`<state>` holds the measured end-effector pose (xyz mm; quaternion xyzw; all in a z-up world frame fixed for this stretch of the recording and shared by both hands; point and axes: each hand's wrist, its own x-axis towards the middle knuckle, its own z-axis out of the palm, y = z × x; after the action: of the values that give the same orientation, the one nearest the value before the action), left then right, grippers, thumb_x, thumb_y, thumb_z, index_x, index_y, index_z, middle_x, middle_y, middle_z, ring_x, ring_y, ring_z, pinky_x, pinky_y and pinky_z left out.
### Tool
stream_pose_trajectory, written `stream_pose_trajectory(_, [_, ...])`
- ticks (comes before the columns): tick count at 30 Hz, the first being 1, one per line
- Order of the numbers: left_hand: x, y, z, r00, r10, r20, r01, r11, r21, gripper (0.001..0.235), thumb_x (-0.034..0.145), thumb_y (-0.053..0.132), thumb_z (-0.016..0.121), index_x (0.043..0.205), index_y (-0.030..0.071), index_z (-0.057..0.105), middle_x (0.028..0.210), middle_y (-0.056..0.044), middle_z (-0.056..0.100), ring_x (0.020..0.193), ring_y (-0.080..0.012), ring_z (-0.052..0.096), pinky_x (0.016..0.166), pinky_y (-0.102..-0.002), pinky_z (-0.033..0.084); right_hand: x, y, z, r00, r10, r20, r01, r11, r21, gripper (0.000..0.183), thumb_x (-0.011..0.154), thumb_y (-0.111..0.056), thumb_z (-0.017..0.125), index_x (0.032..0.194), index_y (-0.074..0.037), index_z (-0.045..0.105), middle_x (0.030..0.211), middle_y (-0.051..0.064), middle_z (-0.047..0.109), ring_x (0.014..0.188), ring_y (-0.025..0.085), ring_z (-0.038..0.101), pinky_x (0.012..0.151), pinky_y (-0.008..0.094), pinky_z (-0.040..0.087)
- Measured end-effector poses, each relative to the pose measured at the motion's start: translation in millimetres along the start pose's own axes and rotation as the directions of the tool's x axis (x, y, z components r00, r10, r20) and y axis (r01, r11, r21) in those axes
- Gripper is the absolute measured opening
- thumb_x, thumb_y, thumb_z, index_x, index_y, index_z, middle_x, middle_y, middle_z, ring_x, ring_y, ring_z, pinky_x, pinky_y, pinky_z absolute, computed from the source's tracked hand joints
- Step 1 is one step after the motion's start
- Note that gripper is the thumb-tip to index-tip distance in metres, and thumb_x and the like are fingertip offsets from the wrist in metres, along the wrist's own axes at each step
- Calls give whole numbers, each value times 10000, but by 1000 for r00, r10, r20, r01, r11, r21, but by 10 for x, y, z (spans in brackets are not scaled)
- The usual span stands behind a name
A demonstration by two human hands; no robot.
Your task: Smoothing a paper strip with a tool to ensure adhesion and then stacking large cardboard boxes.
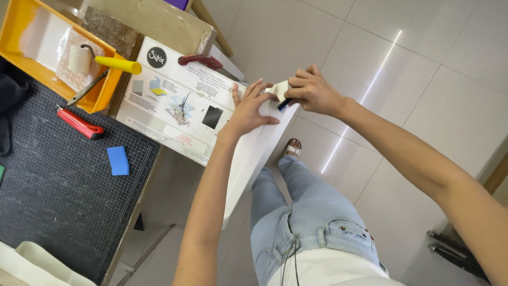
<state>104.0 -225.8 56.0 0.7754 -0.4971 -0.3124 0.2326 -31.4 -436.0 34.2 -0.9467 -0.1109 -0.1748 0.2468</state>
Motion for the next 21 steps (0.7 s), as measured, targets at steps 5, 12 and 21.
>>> stream_pose_trajectory(5, [17,-44,25,1000,7,-7,-7,1000,6,672,688,577,852,1235,265,617,1499,23,454,1487,-235,254,1119,-763,-100,240,-28,34,996,-61,-58,59,998,-24,170,902,-371,731,927,-215,667,781,-43,367,791,175,423,844,337,290])
stream_pose_trajectory(12, [24,-30,15,1000,-2,-9,2,1000,13,645,680,557,866,1191,254,615,1498,34,448,1490,-211,251,1130,-764,-91,269,11,213,993,-107,-51,105,994,-25,149,900,-362,711,934,-223,670,777,-35,379,786,183,421,827,336,289])
stream_pose_trajectory(21, [12,-33,-3,1000,3,5,-3,1000,1,626,688,538,854,1209,291,611,1511,47,427,1498,-210,232,1134,-760,-85,159,27,210,997,-79,-15,78,996,-53,161,861,-319,733,998,-248,688,783,-40,378,785,190,414,822,350,296])
